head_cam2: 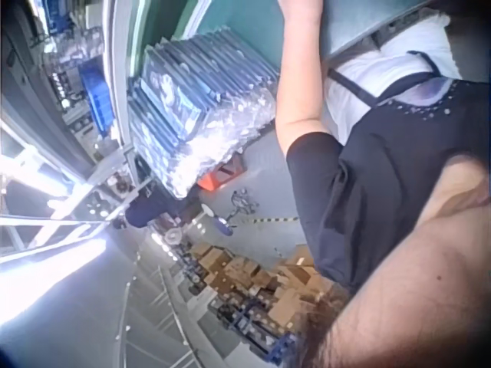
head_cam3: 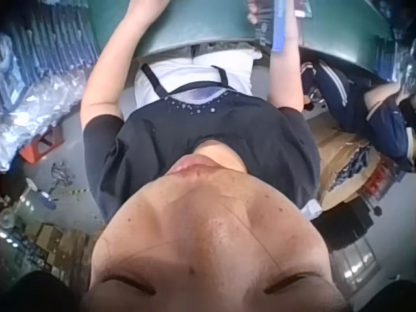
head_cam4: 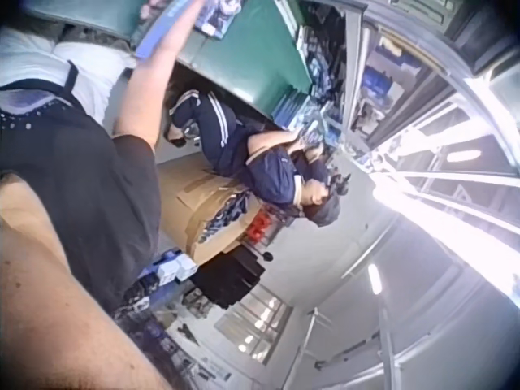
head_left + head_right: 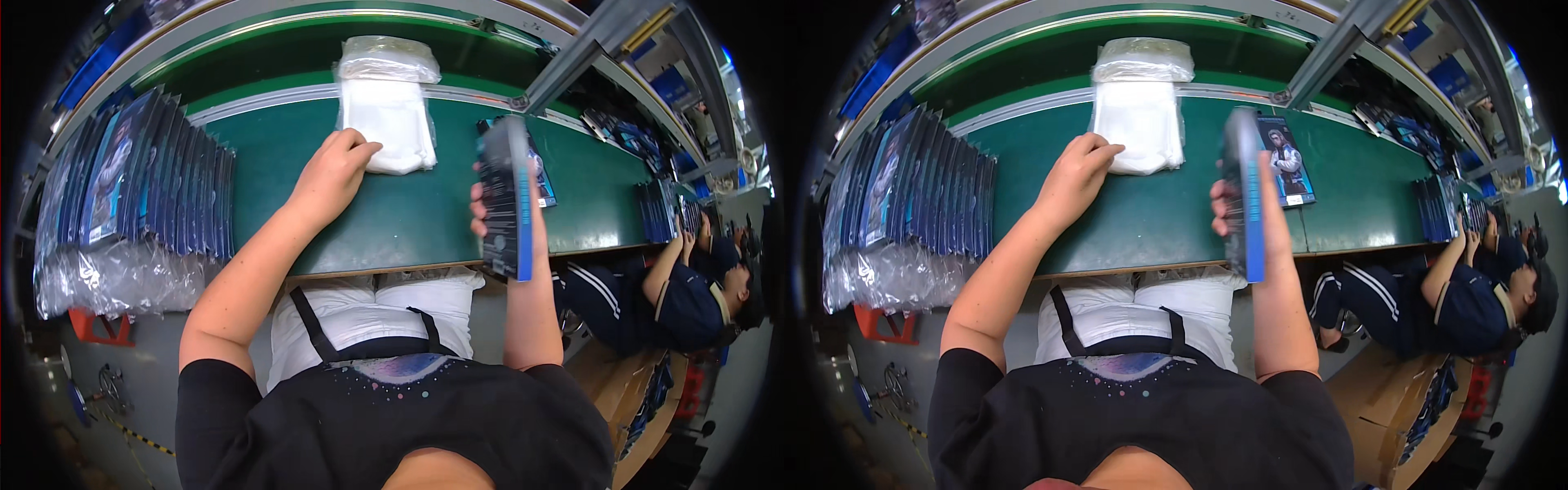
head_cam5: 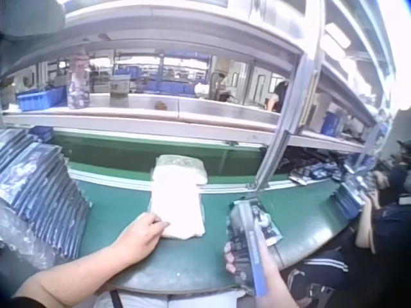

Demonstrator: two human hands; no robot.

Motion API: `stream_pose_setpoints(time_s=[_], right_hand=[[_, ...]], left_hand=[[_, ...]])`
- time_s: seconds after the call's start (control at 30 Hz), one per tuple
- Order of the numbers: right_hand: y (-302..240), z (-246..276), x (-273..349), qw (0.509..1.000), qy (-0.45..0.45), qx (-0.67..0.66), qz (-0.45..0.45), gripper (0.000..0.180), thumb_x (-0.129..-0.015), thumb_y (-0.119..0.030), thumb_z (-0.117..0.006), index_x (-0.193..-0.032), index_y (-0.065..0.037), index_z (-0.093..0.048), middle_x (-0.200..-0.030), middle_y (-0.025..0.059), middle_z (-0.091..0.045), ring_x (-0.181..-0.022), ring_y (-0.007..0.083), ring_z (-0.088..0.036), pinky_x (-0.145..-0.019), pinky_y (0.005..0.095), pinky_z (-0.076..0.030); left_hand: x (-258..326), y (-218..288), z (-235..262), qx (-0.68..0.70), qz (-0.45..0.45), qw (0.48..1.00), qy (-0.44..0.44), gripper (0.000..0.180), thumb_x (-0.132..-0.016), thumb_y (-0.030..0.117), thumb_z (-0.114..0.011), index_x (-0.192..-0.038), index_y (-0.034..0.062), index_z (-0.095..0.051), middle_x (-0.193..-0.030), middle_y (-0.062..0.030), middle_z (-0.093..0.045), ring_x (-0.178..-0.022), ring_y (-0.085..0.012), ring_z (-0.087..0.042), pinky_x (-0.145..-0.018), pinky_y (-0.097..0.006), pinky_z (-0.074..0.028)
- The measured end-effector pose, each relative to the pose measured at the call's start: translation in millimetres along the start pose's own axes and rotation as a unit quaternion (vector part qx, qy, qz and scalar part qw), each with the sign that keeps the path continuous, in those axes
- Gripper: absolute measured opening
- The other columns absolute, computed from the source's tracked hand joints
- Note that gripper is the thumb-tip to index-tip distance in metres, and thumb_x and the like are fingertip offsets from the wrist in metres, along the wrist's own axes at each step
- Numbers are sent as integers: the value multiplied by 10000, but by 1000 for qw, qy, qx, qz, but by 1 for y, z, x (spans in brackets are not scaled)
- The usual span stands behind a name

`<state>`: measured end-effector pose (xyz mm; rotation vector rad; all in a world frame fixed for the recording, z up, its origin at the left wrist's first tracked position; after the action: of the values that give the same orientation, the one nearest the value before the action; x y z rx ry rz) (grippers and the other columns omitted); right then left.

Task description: Packing electronic power bank products into clear plastic bags and stacking them at a factory workbench.

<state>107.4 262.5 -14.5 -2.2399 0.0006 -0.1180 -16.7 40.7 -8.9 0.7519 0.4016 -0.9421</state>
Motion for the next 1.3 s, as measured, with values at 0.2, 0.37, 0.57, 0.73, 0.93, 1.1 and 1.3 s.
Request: stream_pose_setpoints(time_s=[0.2,0.37,0.57,0.73,0.93,1.1,1.3], right_hand=[[24,-36,-8,995,-77,-10,-63,521,-865,-105,-606,-1296,102,-398,-1177,188,-592,-997,211,-643,-853,303,-528],[36,-60,-40,982,-139,-42,-118,556,-857,-80,-605,-1338,89,-381,-1153,157,-614,-933,172,-661,-822,278,-537],[24,-43,-45,987,-118,42,-97,557,-840,-32,-617,-1339,73,-390,-1146,158,-618,-937,182,-661,-817,284,-540],[24,-31,-43,985,-86,89,-119,558,-831,-52,-637,-1323,74,-404,-1120,149,-631,-948,179,-652,-838,293,-528],[38,-37,-42,986,36,158,49,548,-863,-76,-614,-1332,78,-378,-1111,134,-618,-940,170,-637,-836,277,-513],[35,-39,-42,986,75,147,22,424,-845,-39,-631,-1180,103,-414,-1016,160,-637,-869,168,-643,-762,279,-527],[37,-43,-35,989,99,83,66,225,-805,-131,-741,-740,-41,-545,-752,66,-641,-646,89,-599,-589,222,-496]], left_hand=[[-14,-1,3,48,4,999,-6,183,-788,-35,-588,-938,9,-683,-847,-111,-590,-844,-279,-591,-753,-341,-492],[-25,-17,7,196,125,971,-59,223,-736,-36,-642,-949,-9,-704,-888,-98,-643,-806,-182,-630,-740,-278,-499],[-21,-35,12,305,321,893,-80,161,-797,40,-672,-943,-23,-690,-832,-65,-667,-765,-112,-626,-681,-255,-499],[-20,-32,14,303,344,883,-100,155,-817,31,-628,-952,-24,-682,-813,-69,-673,-723,-117,-621,-658,-264,-500],[-23,-7,19,95,175,978,-57,234,-782,-42,-592,-1006,-10,-652,-807,-97,-628,-719,-161,-620,-657,-284,-494],[-10,22,26,9,4,1000,-17,224,-774,-46,-606,-980,32,-648,-796,-119,-571,-719,-282,-583,-656,-354,-484],[1,9,23,434,307,841,96,416,-903,158,-633,-1233,-59,-501,-878,-38,-609,-796,-93,-600,-692,-230,-491]])
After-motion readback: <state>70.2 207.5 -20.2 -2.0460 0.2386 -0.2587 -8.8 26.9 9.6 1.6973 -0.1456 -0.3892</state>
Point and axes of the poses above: each hand's wrist, its own x-axis away from the middle knuckle, its own z-axis out of the back of the hand, y = z × x, the point moved 4 cm from there along -x, towards the middle knuckle
